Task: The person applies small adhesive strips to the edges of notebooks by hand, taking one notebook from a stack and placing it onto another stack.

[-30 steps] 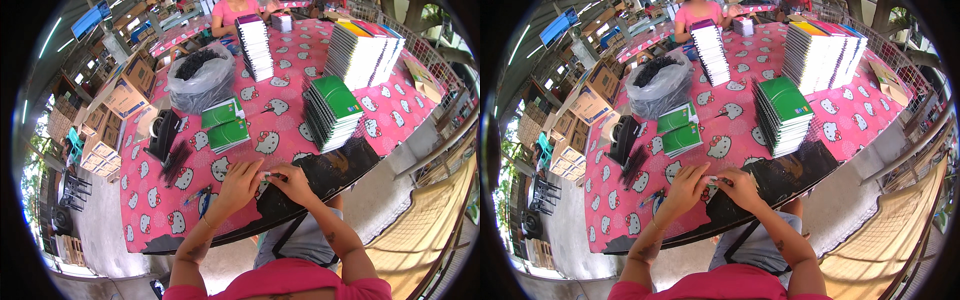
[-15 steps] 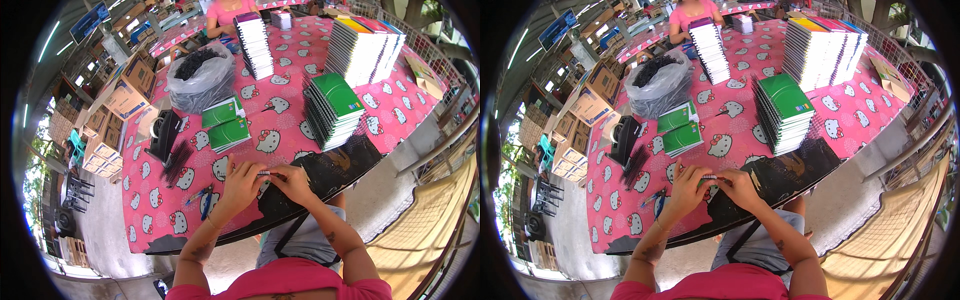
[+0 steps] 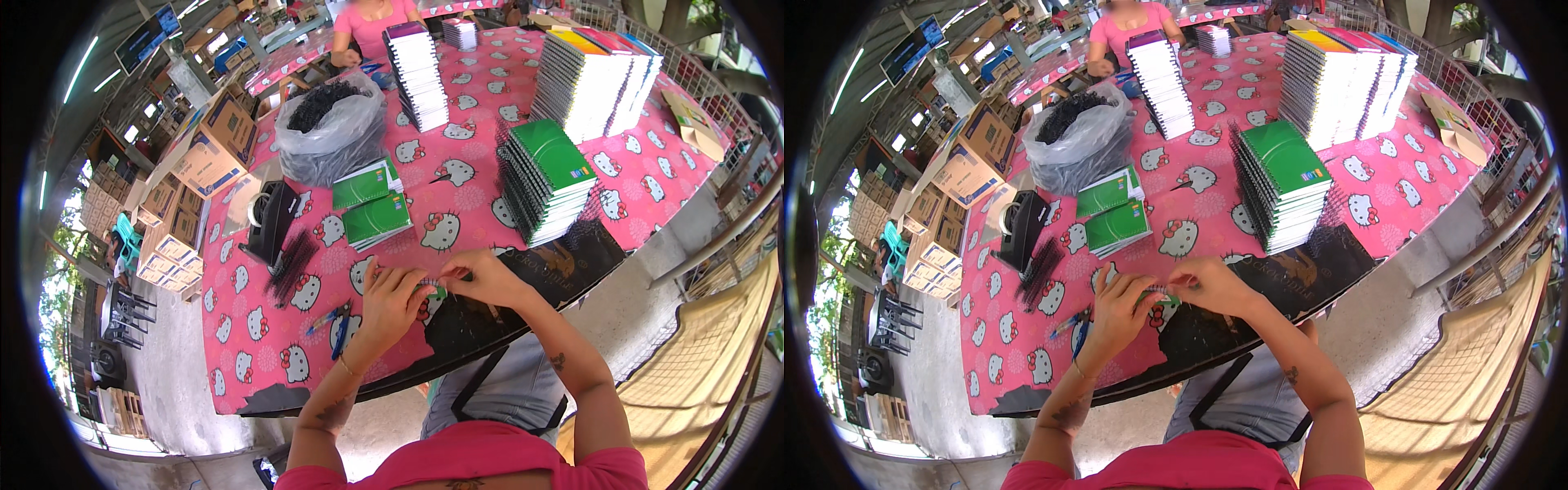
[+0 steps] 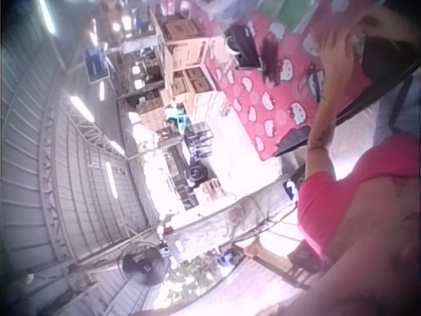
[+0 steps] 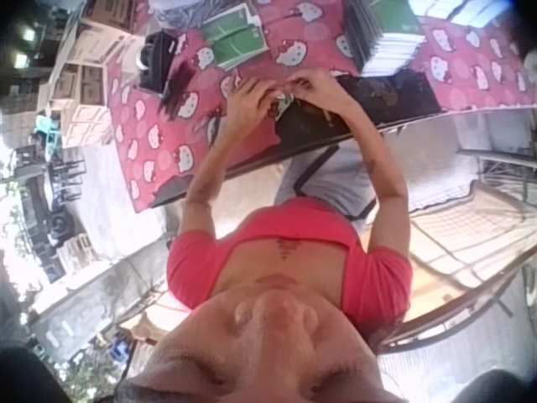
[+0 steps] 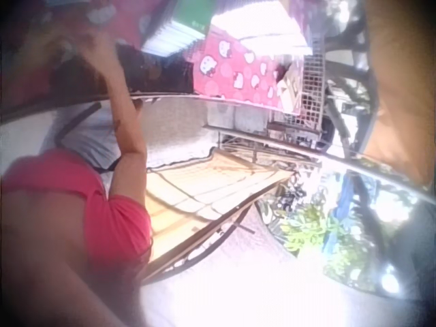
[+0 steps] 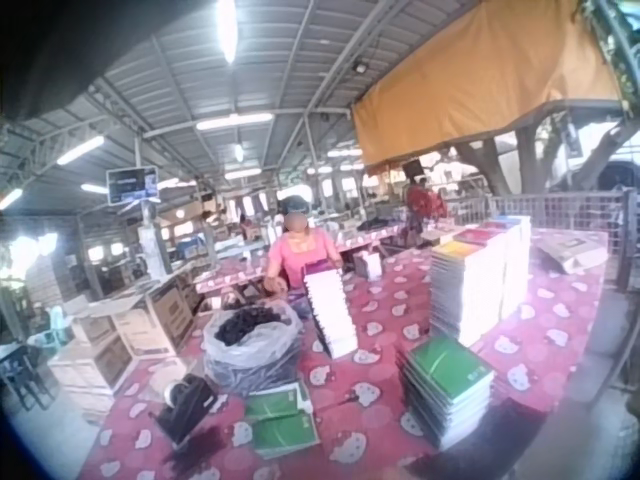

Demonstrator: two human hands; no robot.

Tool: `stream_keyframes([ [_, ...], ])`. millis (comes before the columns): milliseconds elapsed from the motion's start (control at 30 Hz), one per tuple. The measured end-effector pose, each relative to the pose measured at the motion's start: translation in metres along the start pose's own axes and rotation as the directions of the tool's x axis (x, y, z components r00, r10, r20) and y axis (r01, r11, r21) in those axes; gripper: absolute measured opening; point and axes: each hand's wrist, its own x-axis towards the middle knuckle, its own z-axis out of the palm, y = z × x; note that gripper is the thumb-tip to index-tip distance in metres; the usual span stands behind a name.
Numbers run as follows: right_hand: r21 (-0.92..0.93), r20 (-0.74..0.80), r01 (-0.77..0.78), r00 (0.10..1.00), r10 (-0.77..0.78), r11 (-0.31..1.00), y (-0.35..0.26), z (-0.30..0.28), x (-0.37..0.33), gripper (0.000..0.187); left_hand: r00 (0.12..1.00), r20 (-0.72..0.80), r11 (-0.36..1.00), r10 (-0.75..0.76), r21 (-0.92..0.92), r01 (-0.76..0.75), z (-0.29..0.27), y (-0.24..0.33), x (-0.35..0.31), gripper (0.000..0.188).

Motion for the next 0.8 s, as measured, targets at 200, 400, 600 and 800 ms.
stream_keyframes([
  [200, -0.308, -0.196, 0.123, 0.962, -0.19, 0.943, -0.009, 0.025, 0.001, 0.02, 0.999, 0.05, 0.999, -0.003, 0.042, 0.0, -0.005, 0.011, -0.001, 0.02],
  [400, -0.465, -0.474, 0.128, 0.8, -0.368, 0.876, -0.052, 0.001, -0.015, 0.043, 0.992, -0.118, 0.999, -0.04, -0.006, 0.039, -0.023, 0.023, 0.037, 0.023],
  [600, 0.324, -0.554, 0.264, 0.831, -0.044, 0.909, -0.122, -0.048, -0.02, 0.064, 0.796, -0.442, 0.869, 0.413, -0.069, -0.489, -0.026, 0.083, 0.142, 0.036],
  [800, 0.157, -0.633, 0.178, 0.773, -0.039, 0.971, -0.134, -0.156, 0.002, 0.047, 0.893, -0.42, 0.831, 0.162, -0.429, -0.353, -0.023, 0.087, 0.236, 0.045],
])
